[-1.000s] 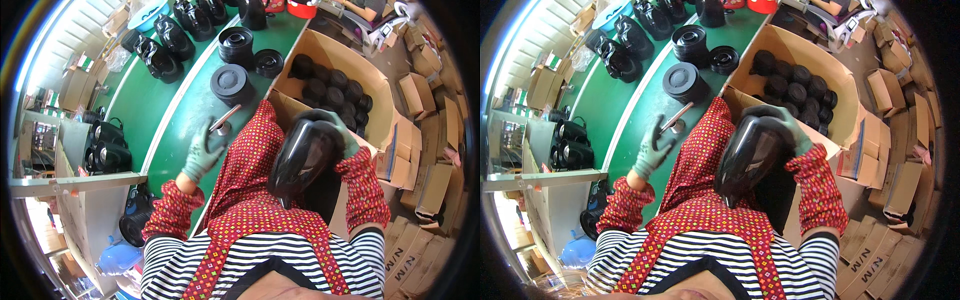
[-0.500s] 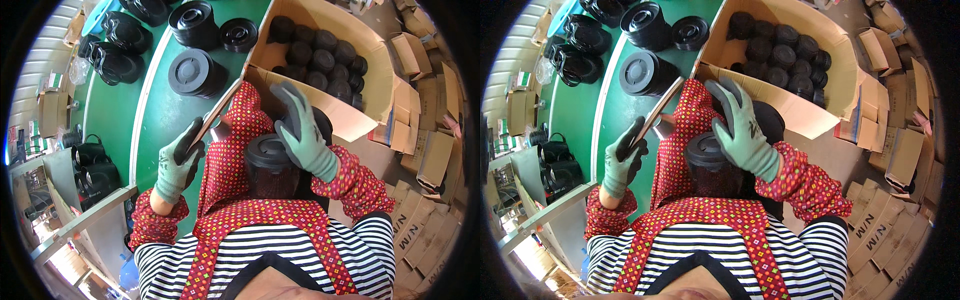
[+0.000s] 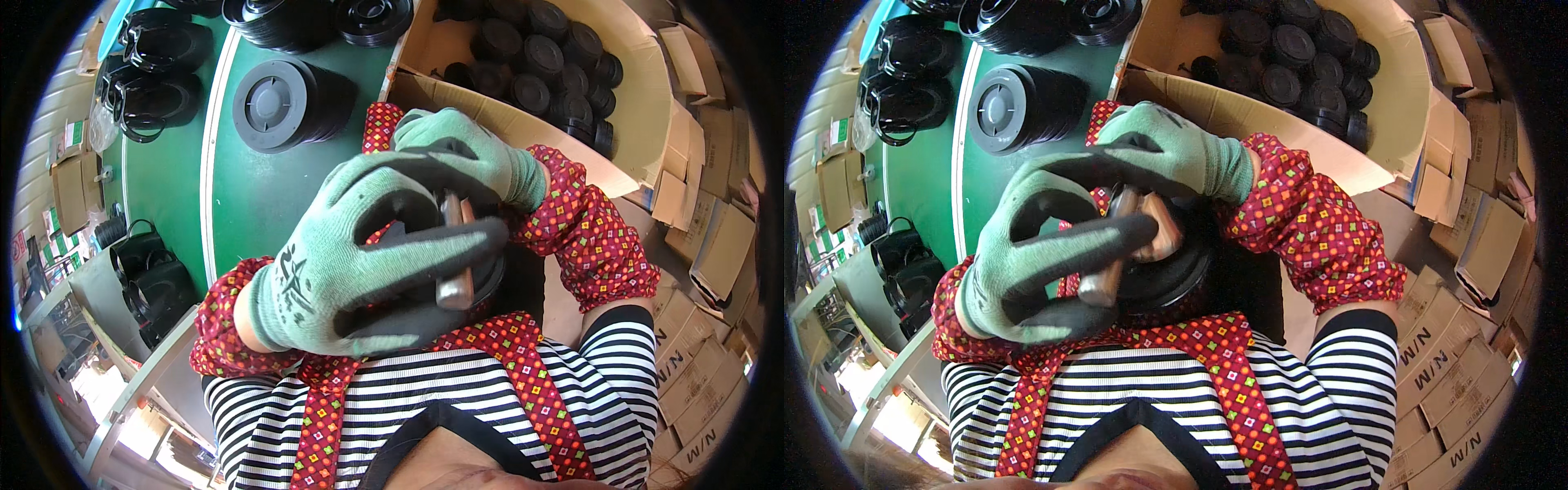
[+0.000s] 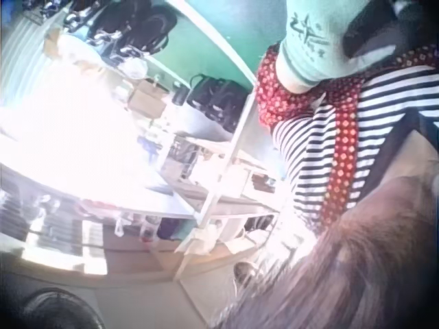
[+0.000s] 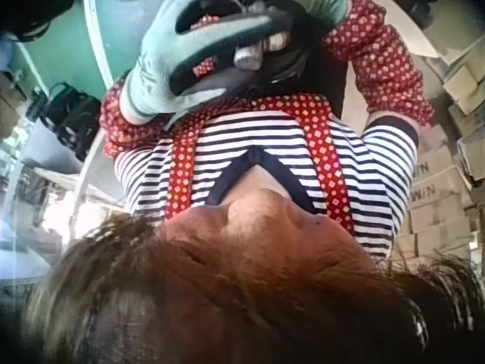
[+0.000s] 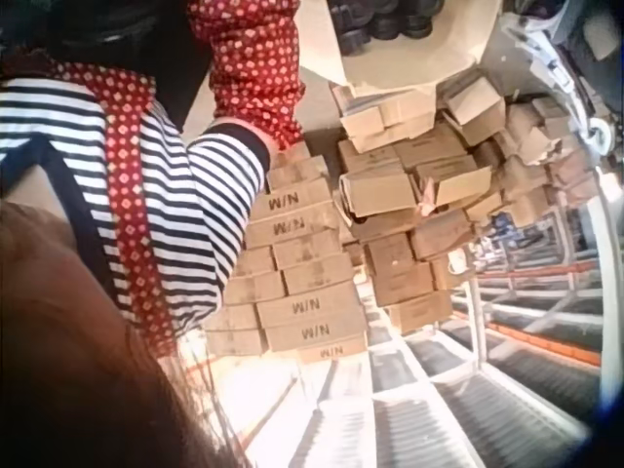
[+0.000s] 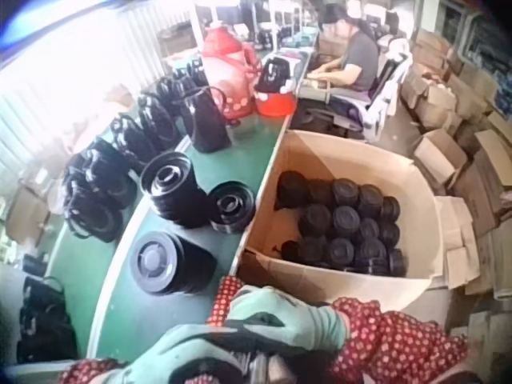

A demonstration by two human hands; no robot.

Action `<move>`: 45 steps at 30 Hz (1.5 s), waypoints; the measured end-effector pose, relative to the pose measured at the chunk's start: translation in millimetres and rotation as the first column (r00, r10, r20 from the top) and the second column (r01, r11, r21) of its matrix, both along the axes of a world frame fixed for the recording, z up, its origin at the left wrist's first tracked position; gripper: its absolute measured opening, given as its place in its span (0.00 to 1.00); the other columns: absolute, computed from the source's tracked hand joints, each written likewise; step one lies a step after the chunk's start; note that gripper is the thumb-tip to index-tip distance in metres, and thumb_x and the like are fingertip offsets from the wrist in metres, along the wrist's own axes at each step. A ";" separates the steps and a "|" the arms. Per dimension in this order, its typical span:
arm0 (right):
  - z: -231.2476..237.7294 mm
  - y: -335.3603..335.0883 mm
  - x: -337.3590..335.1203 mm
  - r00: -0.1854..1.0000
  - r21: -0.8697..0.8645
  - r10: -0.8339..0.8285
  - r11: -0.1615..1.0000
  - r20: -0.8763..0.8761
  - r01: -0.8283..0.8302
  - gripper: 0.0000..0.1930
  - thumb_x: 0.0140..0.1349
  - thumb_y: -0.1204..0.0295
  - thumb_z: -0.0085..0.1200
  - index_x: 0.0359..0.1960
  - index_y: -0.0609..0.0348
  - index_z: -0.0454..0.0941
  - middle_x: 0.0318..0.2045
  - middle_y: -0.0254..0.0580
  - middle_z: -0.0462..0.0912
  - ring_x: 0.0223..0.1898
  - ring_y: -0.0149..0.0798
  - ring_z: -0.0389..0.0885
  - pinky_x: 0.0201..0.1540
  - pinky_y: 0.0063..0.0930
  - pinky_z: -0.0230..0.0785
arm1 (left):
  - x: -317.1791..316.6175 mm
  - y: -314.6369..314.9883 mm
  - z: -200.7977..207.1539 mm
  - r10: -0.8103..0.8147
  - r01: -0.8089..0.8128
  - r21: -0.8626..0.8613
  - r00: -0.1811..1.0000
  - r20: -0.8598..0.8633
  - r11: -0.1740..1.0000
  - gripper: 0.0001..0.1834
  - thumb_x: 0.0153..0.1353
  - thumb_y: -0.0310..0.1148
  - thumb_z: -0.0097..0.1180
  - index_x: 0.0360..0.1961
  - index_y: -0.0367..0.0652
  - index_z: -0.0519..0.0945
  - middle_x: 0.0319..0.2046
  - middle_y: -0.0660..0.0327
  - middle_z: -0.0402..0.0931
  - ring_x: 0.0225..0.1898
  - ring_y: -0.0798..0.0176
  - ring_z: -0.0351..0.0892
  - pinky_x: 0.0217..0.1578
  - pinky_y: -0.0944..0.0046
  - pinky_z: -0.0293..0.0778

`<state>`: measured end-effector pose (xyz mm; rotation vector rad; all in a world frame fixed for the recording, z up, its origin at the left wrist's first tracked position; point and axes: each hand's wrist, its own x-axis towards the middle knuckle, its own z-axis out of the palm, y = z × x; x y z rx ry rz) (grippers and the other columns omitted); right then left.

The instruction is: The person assembles black electric kettles at a workstation. They pick up a kettle body, insert a metal rod into the base, place a lid on top, and then set the assembled unit aside. This process is repeated for multiple kettles.

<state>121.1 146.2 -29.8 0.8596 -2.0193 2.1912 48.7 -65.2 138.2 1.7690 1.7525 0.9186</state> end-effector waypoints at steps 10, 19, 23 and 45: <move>11.9 -12.4 -8.0 0.991 0.082 0.088 0.993 -0.099 -0.080 0.17 0.74 0.62 0.55 0.53 0.64 0.82 0.55 0.51 0.81 0.59 0.50 0.76 0.64 0.45 0.61 | 79.3 47.4 -14.0 0.236 -0.217 0.096 0.919 -0.317 0.971 0.20 0.58 0.38 0.60 0.49 0.40 0.84 0.40 0.55 0.77 0.44 0.54 0.80 0.45 0.53 0.79; 28.1 -61.6 12.3 0.977 -0.192 0.212 0.958 -0.019 -0.212 0.21 0.78 0.55 0.47 0.50 0.60 0.85 0.63 0.53 0.79 0.73 0.57 0.64 0.79 0.57 0.38 | 74.3 21.2 -24.5 0.179 -0.143 0.287 0.978 -0.104 0.947 0.19 0.53 0.41 0.77 0.43 0.42 0.90 0.37 0.57 0.86 0.37 0.55 0.89 0.42 0.54 0.85; 20.3 -70.6 7.2 0.978 -0.224 0.155 0.957 -0.137 -0.183 0.23 0.79 0.53 0.45 0.49 0.61 0.83 0.59 0.55 0.81 0.70 0.61 0.69 0.80 0.65 0.39 | 86.5 27.8 -0.3 0.143 -0.133 0.093 0.984 -0.109 0.987 0.24 0.57 0.44 0.68 0.50 0.39 0.88 0.43 0.52 0.84 0.43 0.51 0.87 0.47 0.50 0.83; 102.9 -4.0 53.9 0.975 0.748 -0.223 0.648 0.006 0.143 0.29 0.50 0.47 0.72 0.45 0.54 0.82 0.37 0.43 0.81 0.44 0.48 0.81 0.50 0.45 0.70 | 46.6 -0.1 26.3 0.336 -0.261 -0.491 0.939 0.069 0.831 0.50 0.61 0.37 0.67 0.76 0.23 0.54 0.56 0.29 0.77 0.55 0.31 0.82 0.57 0.47 0.79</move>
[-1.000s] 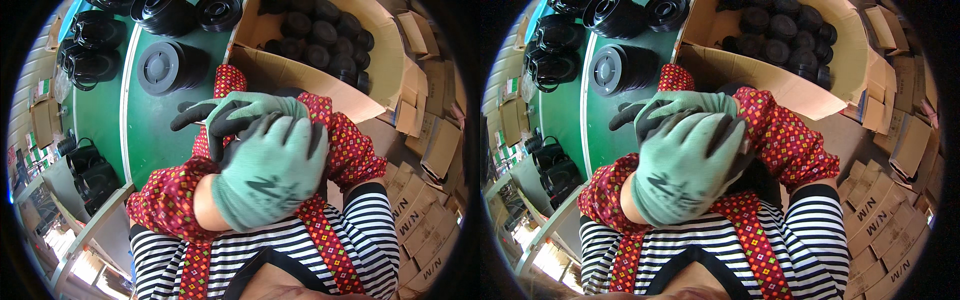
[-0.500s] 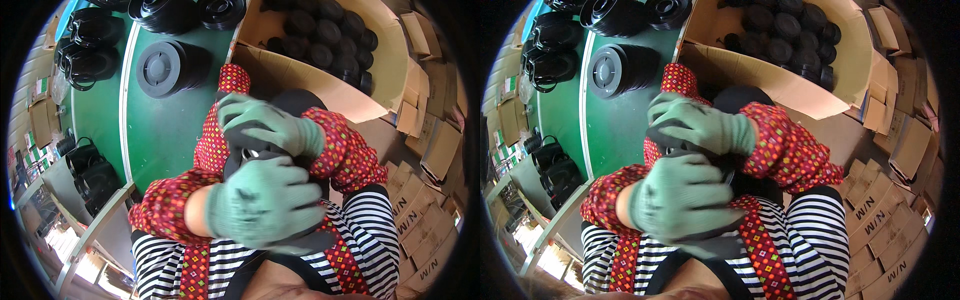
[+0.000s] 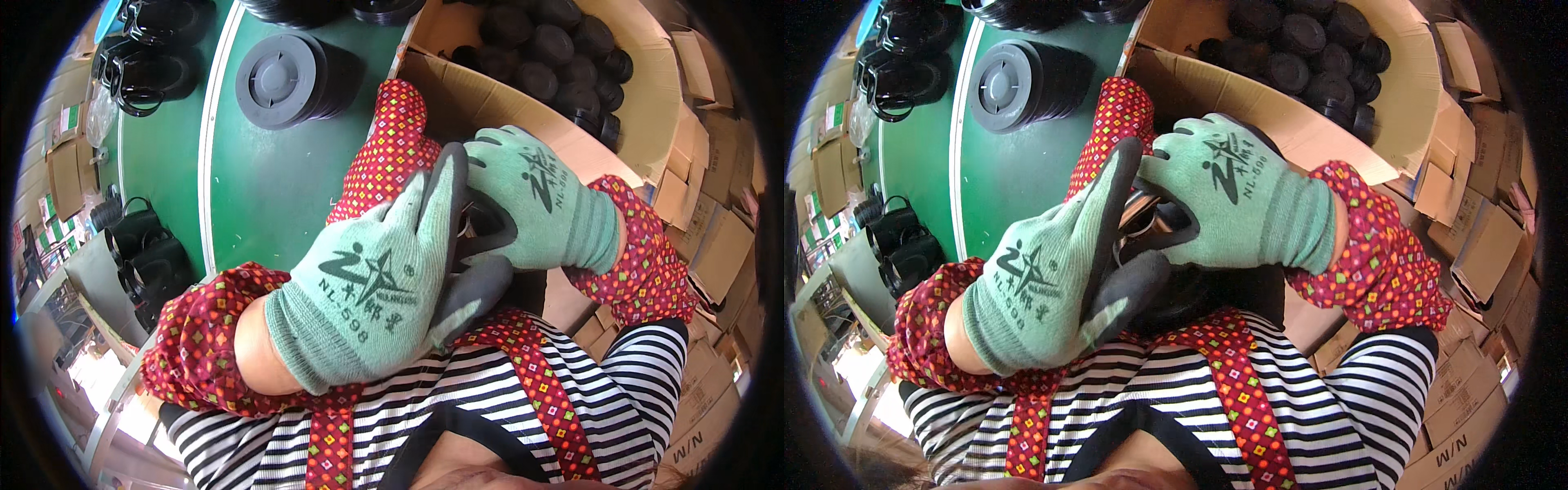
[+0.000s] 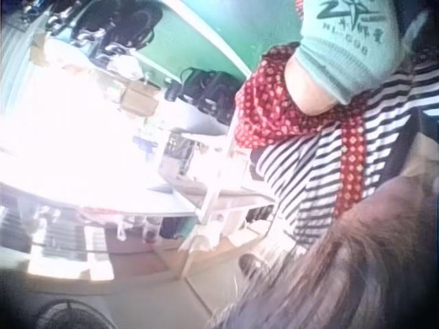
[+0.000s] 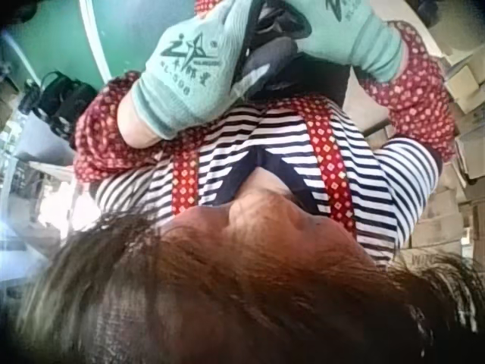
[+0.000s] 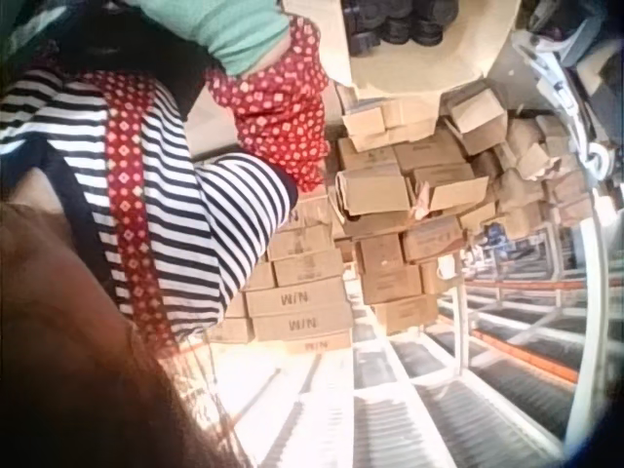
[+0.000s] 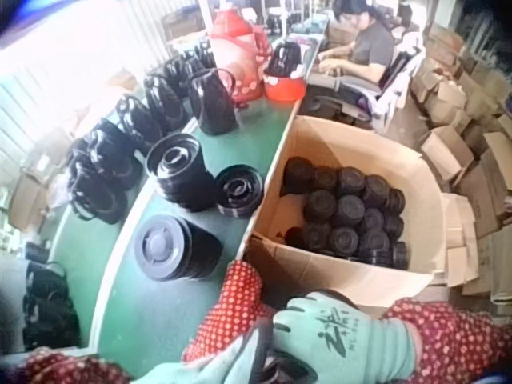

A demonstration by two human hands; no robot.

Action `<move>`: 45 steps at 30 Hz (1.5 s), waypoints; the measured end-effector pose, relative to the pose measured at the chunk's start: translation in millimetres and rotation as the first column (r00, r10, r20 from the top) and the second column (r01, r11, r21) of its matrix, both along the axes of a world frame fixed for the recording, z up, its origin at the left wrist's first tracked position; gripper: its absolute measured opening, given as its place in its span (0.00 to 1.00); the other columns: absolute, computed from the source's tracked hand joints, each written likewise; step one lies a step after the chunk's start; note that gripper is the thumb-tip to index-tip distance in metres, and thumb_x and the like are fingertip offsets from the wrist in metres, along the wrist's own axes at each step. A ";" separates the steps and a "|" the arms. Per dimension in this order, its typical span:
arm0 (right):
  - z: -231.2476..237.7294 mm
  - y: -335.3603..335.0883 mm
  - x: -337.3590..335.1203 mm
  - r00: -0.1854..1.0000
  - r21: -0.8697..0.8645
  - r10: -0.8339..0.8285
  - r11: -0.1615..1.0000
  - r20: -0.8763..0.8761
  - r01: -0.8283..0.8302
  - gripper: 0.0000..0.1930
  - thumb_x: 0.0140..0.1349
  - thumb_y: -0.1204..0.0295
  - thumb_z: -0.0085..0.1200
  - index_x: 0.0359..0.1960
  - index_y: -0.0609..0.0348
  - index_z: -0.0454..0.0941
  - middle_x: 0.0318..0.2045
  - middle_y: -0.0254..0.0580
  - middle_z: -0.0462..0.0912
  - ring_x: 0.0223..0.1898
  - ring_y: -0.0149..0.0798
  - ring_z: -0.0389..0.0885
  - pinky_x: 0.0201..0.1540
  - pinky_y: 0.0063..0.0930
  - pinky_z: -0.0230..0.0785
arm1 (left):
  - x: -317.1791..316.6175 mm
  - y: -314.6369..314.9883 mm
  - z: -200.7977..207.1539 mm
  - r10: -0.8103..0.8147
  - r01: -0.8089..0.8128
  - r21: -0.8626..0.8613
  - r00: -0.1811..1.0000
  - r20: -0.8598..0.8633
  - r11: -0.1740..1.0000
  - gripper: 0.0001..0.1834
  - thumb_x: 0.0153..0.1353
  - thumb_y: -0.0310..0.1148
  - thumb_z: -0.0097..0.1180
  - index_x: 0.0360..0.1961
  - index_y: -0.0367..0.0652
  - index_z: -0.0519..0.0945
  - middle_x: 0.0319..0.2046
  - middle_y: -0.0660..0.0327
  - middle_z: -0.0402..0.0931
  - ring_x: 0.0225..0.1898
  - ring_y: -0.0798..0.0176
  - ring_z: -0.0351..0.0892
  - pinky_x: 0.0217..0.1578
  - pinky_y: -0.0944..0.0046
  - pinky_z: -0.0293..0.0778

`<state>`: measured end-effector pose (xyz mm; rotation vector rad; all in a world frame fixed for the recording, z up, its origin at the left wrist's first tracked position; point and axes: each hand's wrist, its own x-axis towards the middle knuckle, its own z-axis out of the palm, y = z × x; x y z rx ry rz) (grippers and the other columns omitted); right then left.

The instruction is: The person assembles black electric kettles at a workstation. They pick up a kettle body, insert a metal rod into the base, place a lid on top, and then set the assembled unit aside. This process is repeated for multiple kettles.

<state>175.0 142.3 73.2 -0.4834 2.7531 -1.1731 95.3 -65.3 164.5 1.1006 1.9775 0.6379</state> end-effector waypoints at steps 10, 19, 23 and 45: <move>54.5 -24.2 35.6 0.971 0.348 -0.204 0.926 0.126 0.149 0.37 0.57 0.62 0.66 0.71 0.55 0.74 0.38 0.42 0.75 0.37 0.47 0.76 0.42 0.44 0.69 | -61.2 -12.9 -91.8 -0.320 0.337 0.166 0.940 -0.121 0.927 0.34 0.49 0.38 0.73 0.59 0.41 0.81 0.40 0.50 0.86 0.38 0.41 0.87 0.41 0.50 0.82; 67.5 -44.3 39.2 0.943 0.593 -0.326 0.774 0.073 0.222 0.32 0.64 0.64 0.62 0.71 0.56 0.75 0.34 0.41 0.74 0.36 0.44 0.79 0.39 0.42 0.71 | -82.0 14.0 -147.3 -0.338 0.406 0.497 0.914 -0.225 0.767 0.24 0.53 0.42 0.68 0.48 0.39 0.84 0.34 0.50 0.84 0.34 0.39 0.84 0.36 0.49 0.79; 52.9 -32.8 43.5 0.947 0.407 -0.300 0.855 -0.115 0.320 0.33 0.59 0.62 0.64 0.66 0.61 0.76 0.48 0.46 0.79 0.51 0.49 0.77 0.59 0.50 0.69 | -72.1 2.0 -126.6 -0.163 0.308 0.473 0.933 -0.322 0.825 0.21 0.54 0.45 0.72 0.46 0.47 0.85 0.33 0.55 0.85 0.34 0.45 0.85 0.37 0.53 0.80; 8.2 -79.4 18.4 0.726 -0.801 -0.374 -0.090 0.578 0.592 0.30 0.81 0.50 0.45 0.68 0.63 0.75 0.66 0.48 0.80 0.63 0.44 0.80 0.67 0.40 0.73 | 19.5 -207.3 -109.4 0.422 -0.300 0.602 0.904 -0.067 0.740 0.59 0.41 0.40 0.85 0.75 0.41 0.65 0.75 0.39 0.60 0.77 0.38 0.59 0.75 0.44 0.57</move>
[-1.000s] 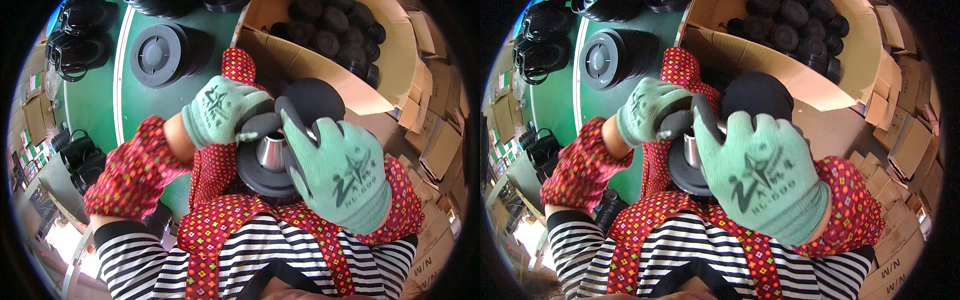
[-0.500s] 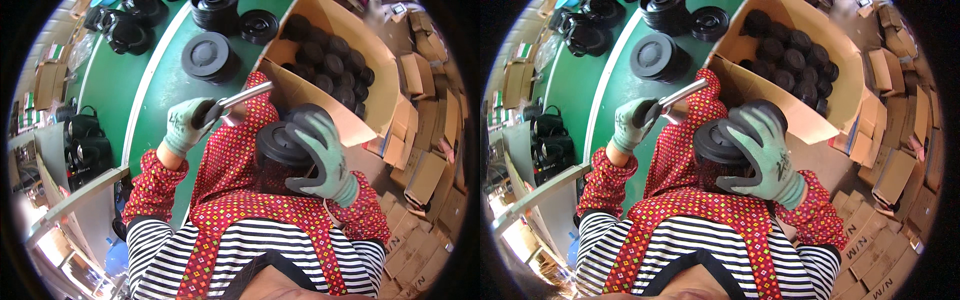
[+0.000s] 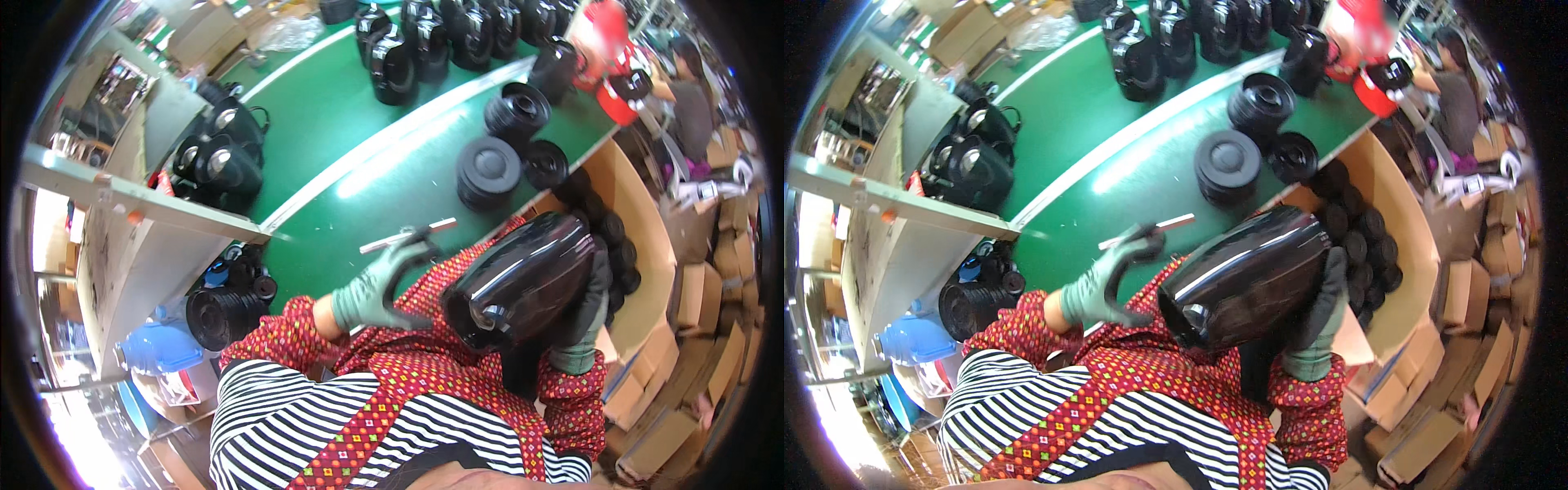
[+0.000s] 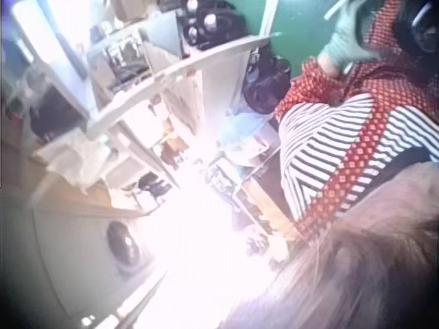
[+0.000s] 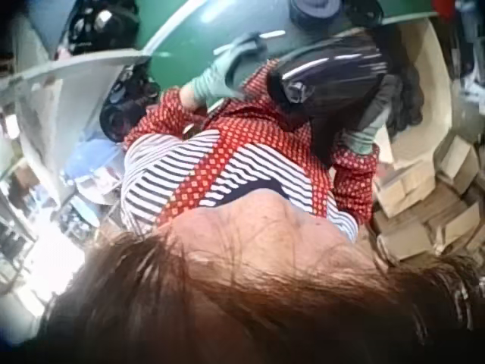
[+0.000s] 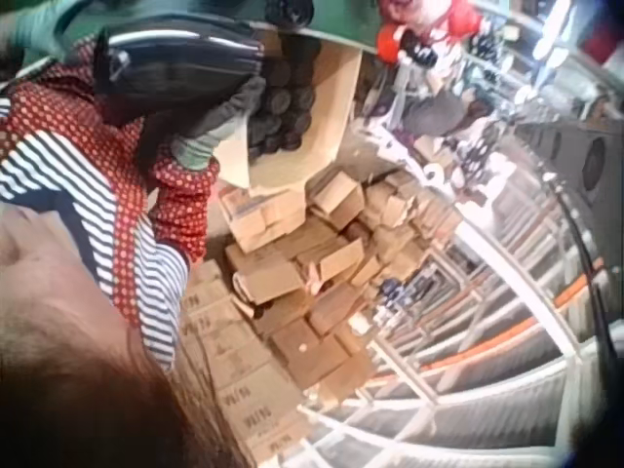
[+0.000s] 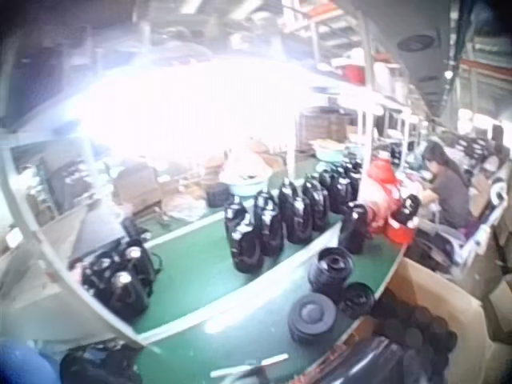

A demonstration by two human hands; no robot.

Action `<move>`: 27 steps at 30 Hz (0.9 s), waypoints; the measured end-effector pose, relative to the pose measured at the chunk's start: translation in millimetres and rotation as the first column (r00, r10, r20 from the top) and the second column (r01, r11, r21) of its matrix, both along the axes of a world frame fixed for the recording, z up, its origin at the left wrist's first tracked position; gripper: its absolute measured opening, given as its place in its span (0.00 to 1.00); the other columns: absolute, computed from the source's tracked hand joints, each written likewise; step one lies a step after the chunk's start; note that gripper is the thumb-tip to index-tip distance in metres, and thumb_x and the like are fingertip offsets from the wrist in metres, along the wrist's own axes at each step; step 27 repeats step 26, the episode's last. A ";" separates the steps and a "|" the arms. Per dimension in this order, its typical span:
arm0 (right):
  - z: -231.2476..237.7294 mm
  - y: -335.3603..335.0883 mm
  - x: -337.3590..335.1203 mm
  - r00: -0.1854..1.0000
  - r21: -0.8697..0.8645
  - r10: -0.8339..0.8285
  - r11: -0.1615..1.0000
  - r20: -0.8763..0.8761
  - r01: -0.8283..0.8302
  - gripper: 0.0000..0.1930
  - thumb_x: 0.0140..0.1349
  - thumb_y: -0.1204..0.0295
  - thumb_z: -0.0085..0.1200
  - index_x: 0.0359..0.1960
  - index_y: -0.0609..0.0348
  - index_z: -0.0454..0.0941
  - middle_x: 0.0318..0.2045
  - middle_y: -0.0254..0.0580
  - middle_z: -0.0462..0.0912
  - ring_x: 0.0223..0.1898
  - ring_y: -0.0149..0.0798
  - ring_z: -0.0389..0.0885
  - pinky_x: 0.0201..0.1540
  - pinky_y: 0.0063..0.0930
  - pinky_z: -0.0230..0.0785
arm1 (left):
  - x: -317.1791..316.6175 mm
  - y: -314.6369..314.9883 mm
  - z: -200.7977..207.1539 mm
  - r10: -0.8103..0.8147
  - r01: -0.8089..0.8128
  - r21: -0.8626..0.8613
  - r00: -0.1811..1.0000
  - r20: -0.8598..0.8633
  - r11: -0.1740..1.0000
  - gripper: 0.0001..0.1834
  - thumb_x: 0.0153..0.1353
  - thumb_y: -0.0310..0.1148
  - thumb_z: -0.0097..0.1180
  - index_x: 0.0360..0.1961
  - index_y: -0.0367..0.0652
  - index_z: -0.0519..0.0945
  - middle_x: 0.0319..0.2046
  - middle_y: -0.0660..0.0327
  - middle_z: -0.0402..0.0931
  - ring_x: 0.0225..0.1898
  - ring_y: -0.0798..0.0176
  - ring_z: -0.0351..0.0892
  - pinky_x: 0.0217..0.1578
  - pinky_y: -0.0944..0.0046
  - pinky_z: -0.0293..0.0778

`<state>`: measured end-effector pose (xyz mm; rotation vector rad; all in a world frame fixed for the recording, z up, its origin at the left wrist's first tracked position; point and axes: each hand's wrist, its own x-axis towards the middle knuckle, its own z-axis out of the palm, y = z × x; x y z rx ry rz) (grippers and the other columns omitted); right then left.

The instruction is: The person assembles black electric kettles at a workstation. They pick up a kettle body, insert a metal rod into the base, place a lid on top, and then set the assembled unit aside. This process is repeated for multiple kettles.

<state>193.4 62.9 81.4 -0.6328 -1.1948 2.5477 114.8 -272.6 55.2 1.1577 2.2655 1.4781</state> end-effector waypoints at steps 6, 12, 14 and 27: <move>-42.4 -89.5 -49.2 0.892 -0.065 0.452 0.890 -0.004 -0.451 0.30 0.80 0.49 0.42 0.72 0.59 0.69 0.62 0.46 0.80 0.63 0.42 0.78 0.68 0.41 0.70 | 24.8 -49.7 9.9 0.044 -0.365 0.364 0.756 0.654 0.857 0.32 0.73 0.44 0.64 0.67 0.31 0.71 0.59 0.49 0.80 0.59 0.53 0.83 0.60 0.51 0.79; -83.9 -121.7 -44.9 0.899 0.644 0.430 0.667 0.077 -0.374 0.25 0.75 0.71 0.55 0.71 0.68 0.69 0.61 0.50 0.78 0.61 0.40 0.78 0.65 0.34 0.70 | -115.6 -94.3 -38.5 0.503 -0.696 0.189 0.654 0.565 0.693 0.24 0.75 0.41 0.61 0.63 0.36 0.75 0.52 0.54 0.83 0.50 0.56 0.87 0.53 0.55 0.86; -96.9 -120.9 -38.5 0.888 0.722 0.443 0.575 0.121 -0.385 0.25 0.72 0.73 0.59 0.68 0.69 0.72 0.57 0.51 0.80 0.58 0.41 0.81 0.64 0.34 0.72 | -180.2 -101.9 -52.9 0.635 -0.772 0.127 0.593 0.494 0.622 0.21 0.74 0.41 0.62 0.59 0.36 0.79 0.50 0.56 0.85 0.47 0.60 0.86 0.51 0.57 0.85; -92.2 -113.9 -43.6 0.791 0.822 0.583 0.347 0.188 -0.451 0.29 0.67 0.69 0.64 0.68 0.65 0.73 0.60 0.55 0.81 0.58 0.51 0.82 0.67 0.43 0.70 | -331.0 -118.0 -102.6 0.961 -0.957 0.101 0.267 -0.071 0.273 0.41 0.64 0.61 0.65 0.68 0.46 0.71 0.60 0.43 0.80 0.61 0.48 0.82 0.64 0.53 0.73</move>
